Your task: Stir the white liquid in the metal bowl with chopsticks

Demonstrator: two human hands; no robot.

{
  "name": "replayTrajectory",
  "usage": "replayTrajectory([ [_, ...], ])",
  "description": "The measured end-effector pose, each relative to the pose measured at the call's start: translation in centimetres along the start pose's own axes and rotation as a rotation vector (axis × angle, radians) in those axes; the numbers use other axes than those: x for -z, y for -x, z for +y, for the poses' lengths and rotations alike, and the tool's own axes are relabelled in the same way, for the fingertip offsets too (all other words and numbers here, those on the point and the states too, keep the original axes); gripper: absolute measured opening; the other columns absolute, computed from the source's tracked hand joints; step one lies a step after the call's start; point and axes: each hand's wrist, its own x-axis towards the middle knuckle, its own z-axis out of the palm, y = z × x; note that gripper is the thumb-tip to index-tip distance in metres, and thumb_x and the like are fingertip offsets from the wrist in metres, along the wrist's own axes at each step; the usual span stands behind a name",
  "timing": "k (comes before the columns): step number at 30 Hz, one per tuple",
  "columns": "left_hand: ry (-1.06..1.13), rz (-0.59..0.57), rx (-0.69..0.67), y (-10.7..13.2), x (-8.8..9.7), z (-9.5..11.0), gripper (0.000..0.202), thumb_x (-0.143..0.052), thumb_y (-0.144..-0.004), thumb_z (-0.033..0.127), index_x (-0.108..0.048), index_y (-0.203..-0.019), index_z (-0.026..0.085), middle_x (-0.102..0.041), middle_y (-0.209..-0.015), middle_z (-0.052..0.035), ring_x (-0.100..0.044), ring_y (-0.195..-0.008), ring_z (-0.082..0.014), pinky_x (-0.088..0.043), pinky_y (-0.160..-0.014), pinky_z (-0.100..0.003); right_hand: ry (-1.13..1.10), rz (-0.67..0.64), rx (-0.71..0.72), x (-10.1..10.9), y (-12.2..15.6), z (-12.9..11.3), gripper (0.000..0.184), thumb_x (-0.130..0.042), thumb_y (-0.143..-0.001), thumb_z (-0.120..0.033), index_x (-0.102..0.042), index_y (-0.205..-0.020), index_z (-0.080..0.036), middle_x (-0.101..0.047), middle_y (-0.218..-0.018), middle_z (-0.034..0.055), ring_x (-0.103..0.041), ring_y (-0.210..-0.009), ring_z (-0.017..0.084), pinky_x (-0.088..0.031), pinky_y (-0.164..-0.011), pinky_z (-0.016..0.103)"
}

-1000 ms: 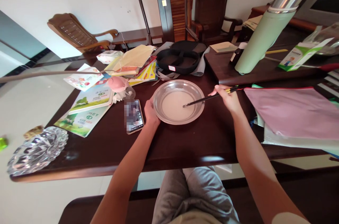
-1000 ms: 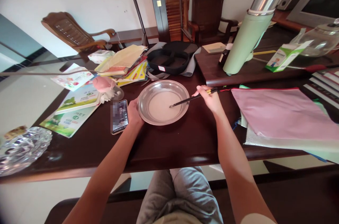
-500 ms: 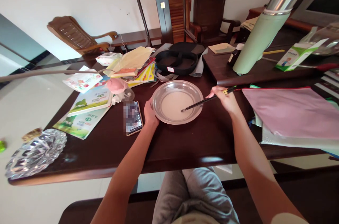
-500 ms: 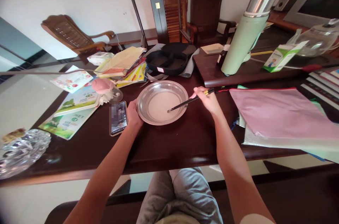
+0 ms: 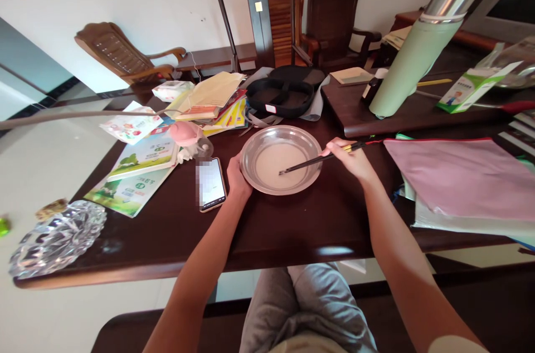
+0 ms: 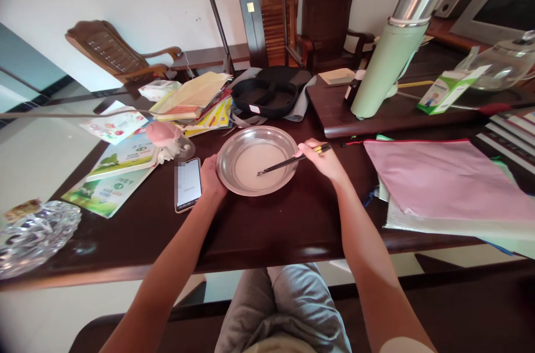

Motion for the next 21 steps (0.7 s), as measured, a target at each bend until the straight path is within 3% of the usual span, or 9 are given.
replayTrajectory([
  [2,-0.003,-0.019,0.007,0.0,0.0,0.0,0.020,-0.057,-0.079,0.019,-0.060,-0.060,0.018,-0.062,-0.054,0.0017,-0.056,-0.053,-0.0134,-0.049,-0.060,-0.024,0.040,-0.032,0.029,-0.3,-0.1,0.0,0.049,-0.066,-0.084,-0.073,-0.080,-0.076,-0.026,-0.079,-0.083,0.0049,-0.072,-0.086,0.025,-0.053,-0.085,0.039],
  [8,-0.006,-0.052,0.005,-0.2,0.1,-0.2,0.015,-0.057,-0.078,0.020,-0.065,-0.065,0.018,-0.068,-0.060,-0.0002,-0.066,-0.063,-0.0179,-0.055,-0.069,-0.028,-0.005,0.152,-0.014,0.7,0.0,0.0,0.052,-0.066,-0.084,-0.072,-0.075,-0.063,-0.025,-0.076,-0.071,0.0037,-0.071,-0.075,0.024,-0.053,-0.086,0.040],
  [14,-0.020,-0.052,0.004,-0.4,0.3,-0.4,0.013,-0.059,-0.077,0.023,-0.067,-0.068,0.018,-0.071,-0.064,-0.0005,-0.066,-0.062,-0.0173,-0.055,-0.069,-0.027,0.023,-0.041,0.019,-0.3,0.0,0.1,0.049,-0.066,-0.084,-0.072,-0.078,-0.073,-0.026,-0.079,-0.081,0.0048,-0.073,-0.086,0.025,-0.054,-0.087,0.039],
  [19,-0.018,-0.083,-0.016,-0.5,0.5,-0.5,0.011,-0.059,-0.077,0.021,-0.068,-0.071,0.018,-0.073,-0.066,-0.0013,-0.068,-0.066,-0.0178,-0.056,-0.070,-0.027,0.051,0.149,0.005,0.5,-0.1,0.1,0.052,-0.065,-0.083,-0.075,-0.076,-0.068,-0.026,-0.077,-0.074,0.0039,-0.071,-0.079,0.024,-0.054,-0.087,0.041],
  [21,-0.017,-0.083,-0.009,-0.5,0.5,-0.5,0.012,-0.058,-0.077,0.021,-0.068,-0.070,0.018,-0.073,-0.066,-0.0016,-0.069,-0.067,-0.0186,-0.056,-0.071,-0.028,0.002,0.149,-0.021,0.7,-0.1,0.1,0.055,-0.064,-0.083,-0.076,-0.073,-0.062,-0.026,-0.075,-0.069,0.0041,-0.071,-0.076,0.025,-0.054,-0.087,0.041],
])
